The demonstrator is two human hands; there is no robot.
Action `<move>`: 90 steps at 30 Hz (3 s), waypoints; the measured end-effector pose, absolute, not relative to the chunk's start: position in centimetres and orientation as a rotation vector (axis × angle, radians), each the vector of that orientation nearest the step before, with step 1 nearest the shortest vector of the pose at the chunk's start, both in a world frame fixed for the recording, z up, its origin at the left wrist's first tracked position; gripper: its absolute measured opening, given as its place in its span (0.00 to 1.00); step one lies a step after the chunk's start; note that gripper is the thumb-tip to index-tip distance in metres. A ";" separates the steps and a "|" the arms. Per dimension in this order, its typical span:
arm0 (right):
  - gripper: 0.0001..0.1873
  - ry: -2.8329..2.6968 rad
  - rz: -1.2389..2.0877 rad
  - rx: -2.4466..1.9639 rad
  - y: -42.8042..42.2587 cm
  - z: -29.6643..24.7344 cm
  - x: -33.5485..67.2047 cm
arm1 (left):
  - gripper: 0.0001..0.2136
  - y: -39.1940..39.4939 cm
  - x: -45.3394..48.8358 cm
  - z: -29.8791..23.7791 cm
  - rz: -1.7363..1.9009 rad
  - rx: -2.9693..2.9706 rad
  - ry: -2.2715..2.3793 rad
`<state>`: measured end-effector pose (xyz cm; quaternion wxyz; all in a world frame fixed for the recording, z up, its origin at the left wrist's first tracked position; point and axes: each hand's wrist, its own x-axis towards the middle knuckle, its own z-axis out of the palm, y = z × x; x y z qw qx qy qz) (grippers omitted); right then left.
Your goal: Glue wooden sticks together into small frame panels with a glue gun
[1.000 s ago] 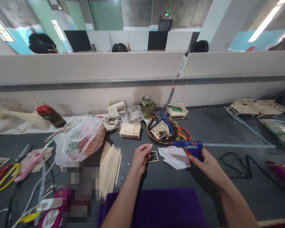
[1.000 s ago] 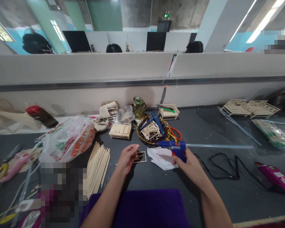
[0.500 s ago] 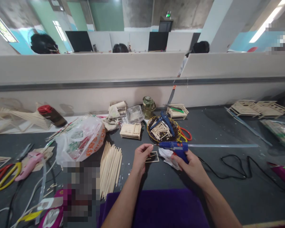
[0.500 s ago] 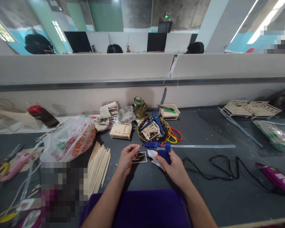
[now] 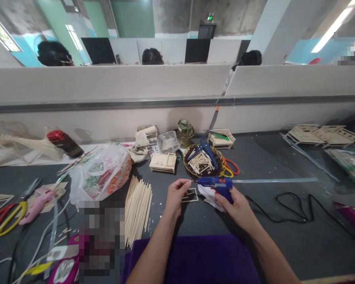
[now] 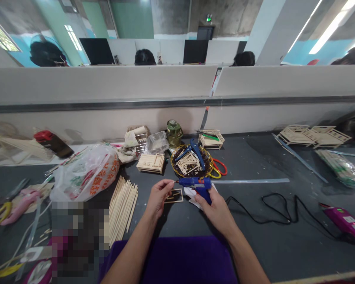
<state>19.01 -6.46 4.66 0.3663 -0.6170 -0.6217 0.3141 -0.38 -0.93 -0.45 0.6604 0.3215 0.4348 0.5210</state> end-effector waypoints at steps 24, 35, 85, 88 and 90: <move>0.21 -1.598 0.773 -1.585 -6.4 4.4 19.0 | 0.13 -0.9 -0.4 -0.2 1.182 0.708 0.993; 0.21 -1.591 0.817 -1.587 -6.5 4.5 18.9 | 0.12 -0.9 -0.4 -0.3 1.183 0.737 0.978; 0.22 -1.596 0.807 -1.586 -6.4 4.3 18.9 | 0.11 -0.9 -0.4 -0.5 1.188 0.748 0.990; 0.22 -1.599 0.793 -1.598 -6.5 4.2 18.9 | 0.11 -0.9 -0.4 -0.5 1.188 0.743 0.999; 0.22 -1.603 0.786 -1.594 -6.6 4.2 18.8 | 0.11 -0.9 -0.4 -0.5 1.189 0.745 1.001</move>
